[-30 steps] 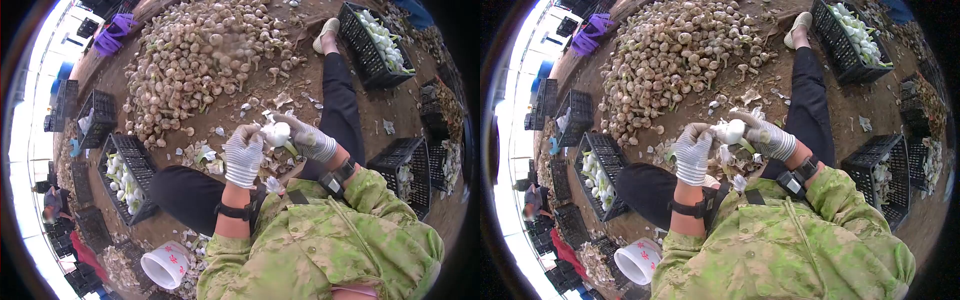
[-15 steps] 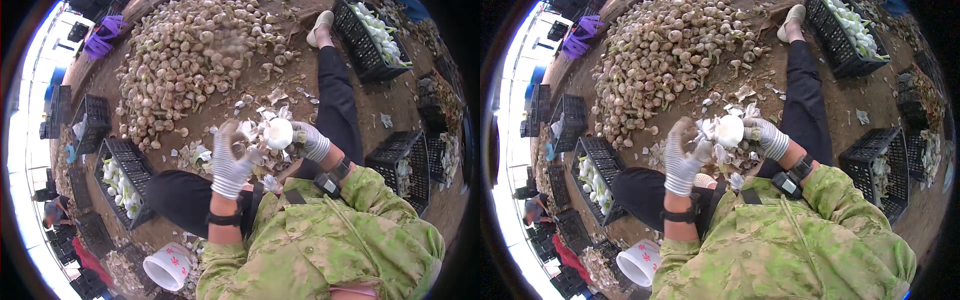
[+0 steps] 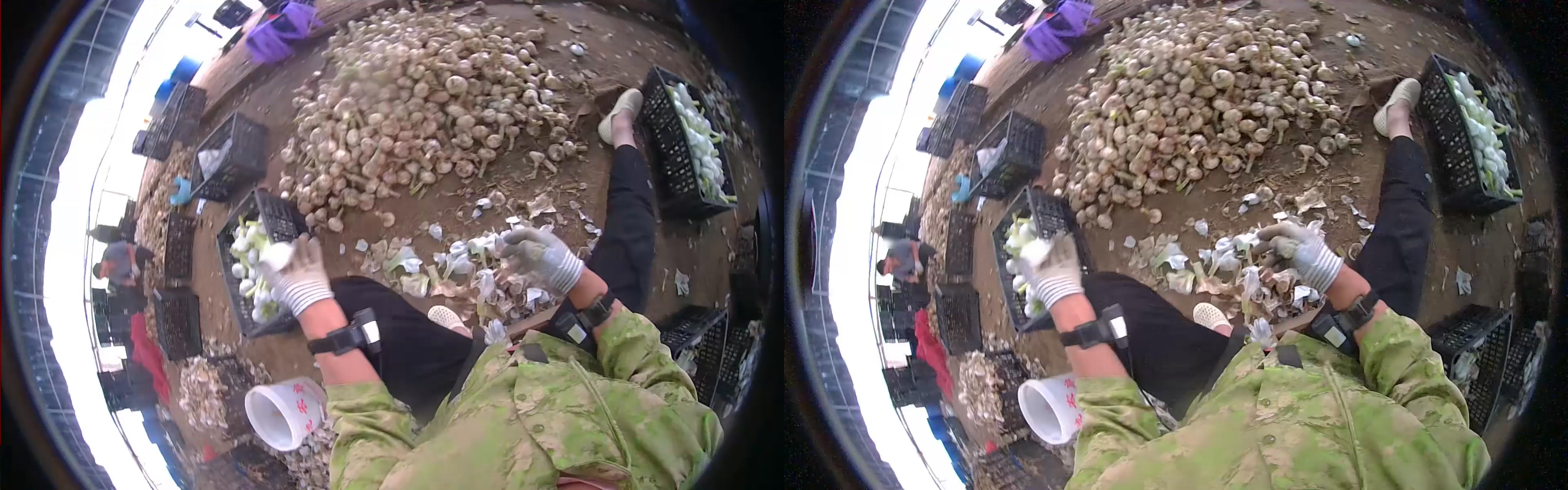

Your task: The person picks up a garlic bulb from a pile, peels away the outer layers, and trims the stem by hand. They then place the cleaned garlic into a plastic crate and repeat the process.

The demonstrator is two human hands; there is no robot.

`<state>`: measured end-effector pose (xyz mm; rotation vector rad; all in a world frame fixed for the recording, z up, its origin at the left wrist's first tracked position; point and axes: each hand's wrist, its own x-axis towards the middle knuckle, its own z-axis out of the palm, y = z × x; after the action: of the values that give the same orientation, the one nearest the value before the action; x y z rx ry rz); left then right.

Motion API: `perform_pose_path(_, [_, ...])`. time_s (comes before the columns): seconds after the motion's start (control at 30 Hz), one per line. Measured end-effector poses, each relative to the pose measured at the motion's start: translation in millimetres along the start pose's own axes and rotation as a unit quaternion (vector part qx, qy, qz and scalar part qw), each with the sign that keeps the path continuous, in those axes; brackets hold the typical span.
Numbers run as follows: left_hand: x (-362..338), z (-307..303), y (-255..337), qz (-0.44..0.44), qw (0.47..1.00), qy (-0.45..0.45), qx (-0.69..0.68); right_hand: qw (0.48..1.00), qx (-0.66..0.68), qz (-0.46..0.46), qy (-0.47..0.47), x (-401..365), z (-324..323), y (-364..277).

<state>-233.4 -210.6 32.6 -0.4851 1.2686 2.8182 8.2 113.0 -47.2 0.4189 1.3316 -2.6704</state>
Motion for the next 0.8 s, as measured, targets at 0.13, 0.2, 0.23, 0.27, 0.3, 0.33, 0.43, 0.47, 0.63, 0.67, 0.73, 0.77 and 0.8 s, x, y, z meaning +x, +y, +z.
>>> perform_pose_path(0.13, [-25,37,-31,-0.116,0.986,-0.006,0.118,0.999,-0.032,0.037,-0.002,11,-12,8])
perform_pose_path(0.2, [-16,48,-76,-0.179,0.956,-0.127,0.195,0.999,-0.016,0.034,0.009,15,-12,-7])
perform_pose_path(0.23, [-16,67,-97,-0.172,0.939,-0.110,0.276,0.999,-0.003,0.031,0.012,17,-14,-18])
perform_pose_path(0.27, [-7,75,-119,-0.147,0.912,-0.136,0.359,0.999,-0.002,0.034,0.020,19,-18,-31])
perform_pose_path(0.3, [8,76,-141,-0.111,0.867,-0.159,0.459,0.998,-0.026,0.031,0.045,21,-17,-45])
perform_pose_path(0.33, [38,63,-168,-0.081,0.833,-0.175,0.519,0.998,-0.037,0.008,0.052,25,-23,-50])
perform_pose_path(0.43, [92,58,-212,-0.012,0.784,-0.158,0.600,0.994,0.001,-0.027,0.103,37,-59,-37])
perform_pose_path(0.47, [106,65,-221,0.028,0.772,-0.128,0.622,0.993,0.006,-0.028,0.116,38,-69,-29])
perform_pose_path(0.63, [143,132,-236,0.175,0.629,-0.149,0.742,0.981,-0.022,0.055,0.186,44,-90,0])
perform_pose_path(0.67, [152,142,-248,0.224,0.576,-0.172,0.767,0.981,0.003,0.074,0.182,47,-82,-10])
perform_pose_path(0.73, [167,165,-273,0.278,0.535,-0.228,0.764,0.983,-0.082,0.042,0.159,57,-83,-3])
perform_pose_path(0.77, [172,177,-290,0.282,0.551,-0.262,0.741,0.979,-0.042,0.080,0.181,61,-77,-6])
perform_pose_path(0.8, [179,186,-309,0.333,0.523,-0.295,0.728,0.982,-0.057,0.071,0.168,65,-77,-2])
